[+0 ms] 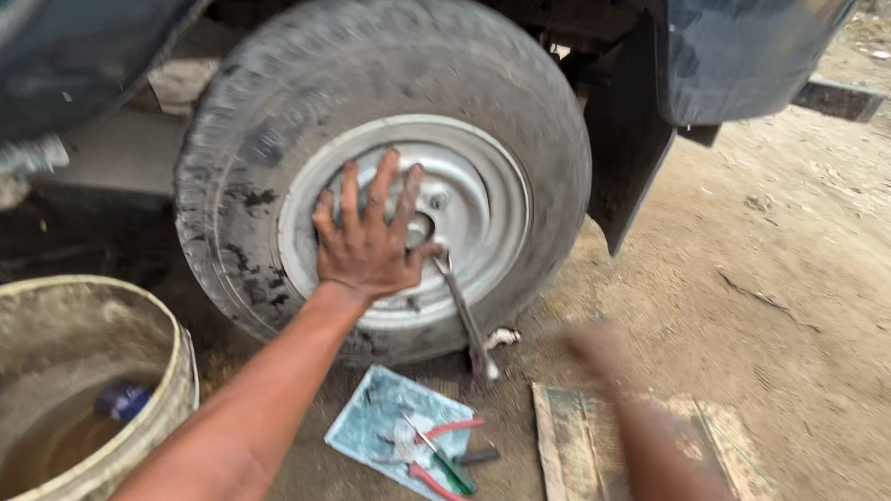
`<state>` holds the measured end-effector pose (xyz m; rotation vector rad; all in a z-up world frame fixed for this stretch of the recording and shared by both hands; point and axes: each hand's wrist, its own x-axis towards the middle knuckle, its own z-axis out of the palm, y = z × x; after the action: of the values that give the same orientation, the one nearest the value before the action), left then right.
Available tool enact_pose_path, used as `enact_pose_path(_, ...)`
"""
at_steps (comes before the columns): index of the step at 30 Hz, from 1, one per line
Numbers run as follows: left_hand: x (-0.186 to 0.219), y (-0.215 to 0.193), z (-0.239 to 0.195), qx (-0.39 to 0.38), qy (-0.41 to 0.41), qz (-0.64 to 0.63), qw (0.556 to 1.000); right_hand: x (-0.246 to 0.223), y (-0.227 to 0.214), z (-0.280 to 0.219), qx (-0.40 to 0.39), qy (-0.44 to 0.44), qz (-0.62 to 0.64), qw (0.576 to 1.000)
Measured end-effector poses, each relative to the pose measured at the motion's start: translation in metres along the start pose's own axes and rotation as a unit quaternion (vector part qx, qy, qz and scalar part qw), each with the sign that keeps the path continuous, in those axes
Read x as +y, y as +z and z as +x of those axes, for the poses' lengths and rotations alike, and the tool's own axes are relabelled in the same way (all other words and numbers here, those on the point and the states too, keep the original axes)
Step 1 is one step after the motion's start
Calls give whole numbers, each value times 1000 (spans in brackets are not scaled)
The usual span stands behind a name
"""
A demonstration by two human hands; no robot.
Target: The person tightens the lug nuts on a vehicle tire using a lug wrench. They rotate the wrench across multiple nuts to secure the wheel to the hub.
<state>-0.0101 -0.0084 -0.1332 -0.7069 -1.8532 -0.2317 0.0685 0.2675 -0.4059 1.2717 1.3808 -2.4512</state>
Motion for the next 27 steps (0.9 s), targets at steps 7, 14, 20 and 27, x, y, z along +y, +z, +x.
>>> enact_pose_path(7, 0, 0, -1, -51, 37, 12, 998, -6, 3, -76, -1, -9, -132, 991)
enact_pose_path(14, 6, -4, 0, -38, -7, 10, 999, -38, 38, -177, -99, -122, -257, 954)
enact_pose_path(20, 8, -18, 3, -71, -23, -59, 995, -16, 55, -185, 31, -225, -285, 931)
enact_pose_path(27, 6, -20, 9, -129, -29, -58, 990, -82, 38, -220, 148, -318, -421, 837)
